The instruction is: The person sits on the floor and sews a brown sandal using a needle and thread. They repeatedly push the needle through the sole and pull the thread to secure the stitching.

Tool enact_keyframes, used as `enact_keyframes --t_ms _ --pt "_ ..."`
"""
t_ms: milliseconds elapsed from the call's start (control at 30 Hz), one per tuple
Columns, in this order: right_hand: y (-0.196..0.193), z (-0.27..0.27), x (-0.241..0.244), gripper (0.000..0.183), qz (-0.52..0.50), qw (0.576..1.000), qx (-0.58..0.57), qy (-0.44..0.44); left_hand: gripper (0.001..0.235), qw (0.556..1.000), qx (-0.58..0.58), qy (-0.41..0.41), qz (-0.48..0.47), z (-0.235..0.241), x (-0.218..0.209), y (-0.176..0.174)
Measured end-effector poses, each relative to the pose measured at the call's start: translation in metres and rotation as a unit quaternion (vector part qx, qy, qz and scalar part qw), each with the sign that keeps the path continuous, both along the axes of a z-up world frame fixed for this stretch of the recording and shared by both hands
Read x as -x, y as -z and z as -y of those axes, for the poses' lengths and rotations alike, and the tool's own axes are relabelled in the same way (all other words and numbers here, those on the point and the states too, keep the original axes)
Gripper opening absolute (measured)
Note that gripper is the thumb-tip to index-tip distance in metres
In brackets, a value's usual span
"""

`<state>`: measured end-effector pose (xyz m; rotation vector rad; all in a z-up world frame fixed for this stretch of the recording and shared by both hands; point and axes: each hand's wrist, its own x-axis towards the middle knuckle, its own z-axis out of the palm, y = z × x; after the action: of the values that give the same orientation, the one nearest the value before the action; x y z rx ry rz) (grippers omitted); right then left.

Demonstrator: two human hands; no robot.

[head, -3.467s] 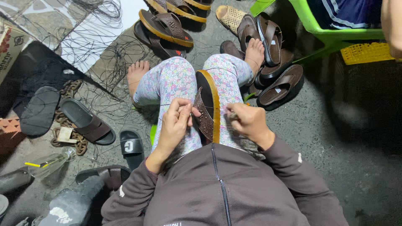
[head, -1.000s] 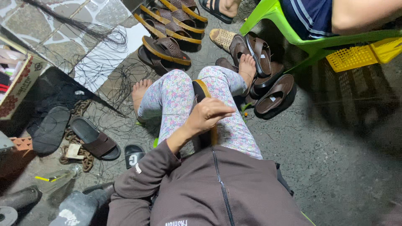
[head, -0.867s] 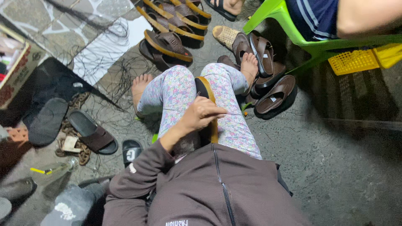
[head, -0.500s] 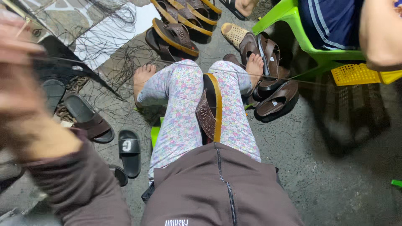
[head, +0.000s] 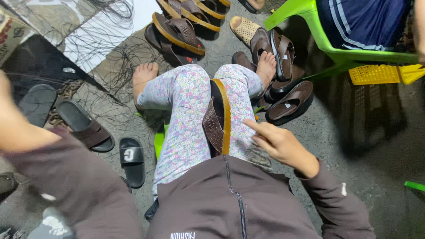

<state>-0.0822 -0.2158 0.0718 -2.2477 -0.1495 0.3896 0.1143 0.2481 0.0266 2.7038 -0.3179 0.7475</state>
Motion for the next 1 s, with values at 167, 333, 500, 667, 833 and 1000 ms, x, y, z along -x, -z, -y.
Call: enact_keyframes --t_ms 167,333,500,667,833,1000 --pt "0.035 -0.007 -0.007 0.047 0.129 0.957 0.234 -0.109 0.024 0.957 0.125 0.259 -0.040 0.150 0.027 -0.044" --pt "0.025 -0.017 -0.022 0.037 0.141 0.948 0.276 -0.077 0.038 0.834 0.191 0.459 -0.240 0.228 0.033 0.031" --pt "0.030 -0.007 -0.026 0.039 0.124 0.939 0.307 -0.096 0.036 0.806 0.112 0.502 -0.292 0.256 0.019 0.059" --pt "0.028 0.000 -0.031 0.036 0.127 0.933 0.314 -0.120 0.036 0.787 0.119 0.515 -0.317 0.265 0.012 0.055" --pt "0.022 0.000 -0.037 0.041 0.111 0.923 0.337 -0.147 0.036 0.788 0.124 0.513 -0.317 0.268 0.012 0.059" --pt "0.010 -0.003 -0.044 0.042 0.071 0.897 0.393 -0.189 0.035 0.791 0.119 0.506 -0.321 0.270 0.012 0.055"
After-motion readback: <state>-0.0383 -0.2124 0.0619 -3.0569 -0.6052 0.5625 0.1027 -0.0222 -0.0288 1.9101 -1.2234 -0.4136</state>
